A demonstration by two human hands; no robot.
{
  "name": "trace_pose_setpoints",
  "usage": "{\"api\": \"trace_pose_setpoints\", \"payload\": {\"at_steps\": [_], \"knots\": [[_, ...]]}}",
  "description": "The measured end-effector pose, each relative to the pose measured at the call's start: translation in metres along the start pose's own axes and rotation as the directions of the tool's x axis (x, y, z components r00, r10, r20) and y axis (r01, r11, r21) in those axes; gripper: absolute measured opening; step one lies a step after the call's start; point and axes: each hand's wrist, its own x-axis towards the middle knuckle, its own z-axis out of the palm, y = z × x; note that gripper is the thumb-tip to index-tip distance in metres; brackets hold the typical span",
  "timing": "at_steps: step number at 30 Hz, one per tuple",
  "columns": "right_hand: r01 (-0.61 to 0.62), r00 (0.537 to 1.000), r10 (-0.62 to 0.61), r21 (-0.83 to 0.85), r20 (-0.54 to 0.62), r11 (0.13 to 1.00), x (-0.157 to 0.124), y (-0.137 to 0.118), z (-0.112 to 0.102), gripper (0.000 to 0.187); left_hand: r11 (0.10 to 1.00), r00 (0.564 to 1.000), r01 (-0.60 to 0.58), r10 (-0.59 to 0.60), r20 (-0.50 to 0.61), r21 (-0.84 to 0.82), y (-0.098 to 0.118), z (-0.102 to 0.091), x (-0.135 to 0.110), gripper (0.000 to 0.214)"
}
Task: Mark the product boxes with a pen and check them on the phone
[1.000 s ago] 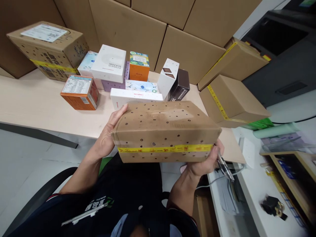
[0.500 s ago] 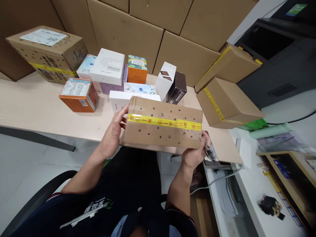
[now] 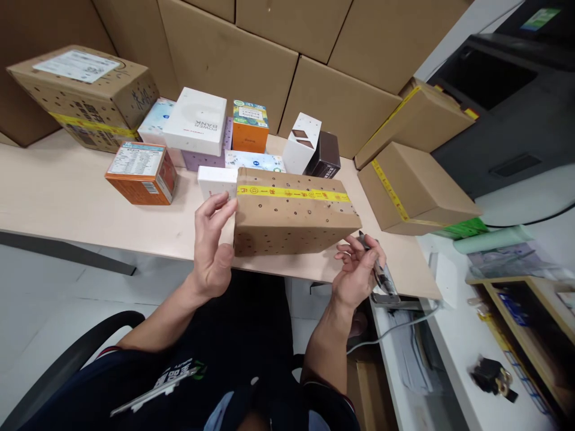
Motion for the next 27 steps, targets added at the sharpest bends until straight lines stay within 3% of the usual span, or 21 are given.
{"api": "trace_pose_setpoints", "payload": {"at_steps": [6, 10, 13, 16, 19, 24, 27], "knots": [[0.115, 0.981, -0.112, 0.009, -0.158, 0.993, 0.011, -0.012, 0.001, 0.04, 0.914, 0.96, -0.253, 0.278, -0.035, 0.319, 0.024, 0.011, 0.001, 0.057], [0.194, 0.954, -0.19, -0.005, -0.231, 0.981, 0.023, -0.031, 0.007, 0.042, 0.87, 0.926, -0.343, 0.376, -0.026, 0.355, 0.033, 0.028, 0.0, 0.047], [0.26, 0.943, -0.256, -0.009, -0.211, 0.966, 0.032, -0.049, 0.014, 0.039, 0.86, 0.912, -0.372, 0.409, -0.036, 0.349, 0.036, 0.038, 0.001, 0.042], [0.327, 0.942, -0.323, 0.031, -0.086, 0.944, 0.04, -0.066, 0.025, 0.03, 0.849, 0.926, -0.34, 0.377, -0.012, 0.405, 0.039, 0.042, 0.003, 0.042], [0.318, 0.939, -0.328, 0.097, 0.106, 0.943, 0.044, -0.078, 0.04, 0.016, 0.809, 0.95, -0.293, 0.307, 0.058, 0.509, 0.044, 0.041, 0.006, 0.048], [0.17, 0.9, -0.216, 0.153, 0.378, 0.974, 0.046, -0.079, 0.066, 0.021, 0.75, 0.955, -0.294, 0.253, 0.153, 0.592, 0.052, 0.038, 0.011, 0.053], [0.148, 0.846, -0.146, 0.038, 0.513, 0.988, 0.046, -0.072, 0.071, 0.025, 0.758, 0.957, -0.289, 0.249, 0.15, 0.585, 0.053, 0.038, 0.014, 0.053]]}}
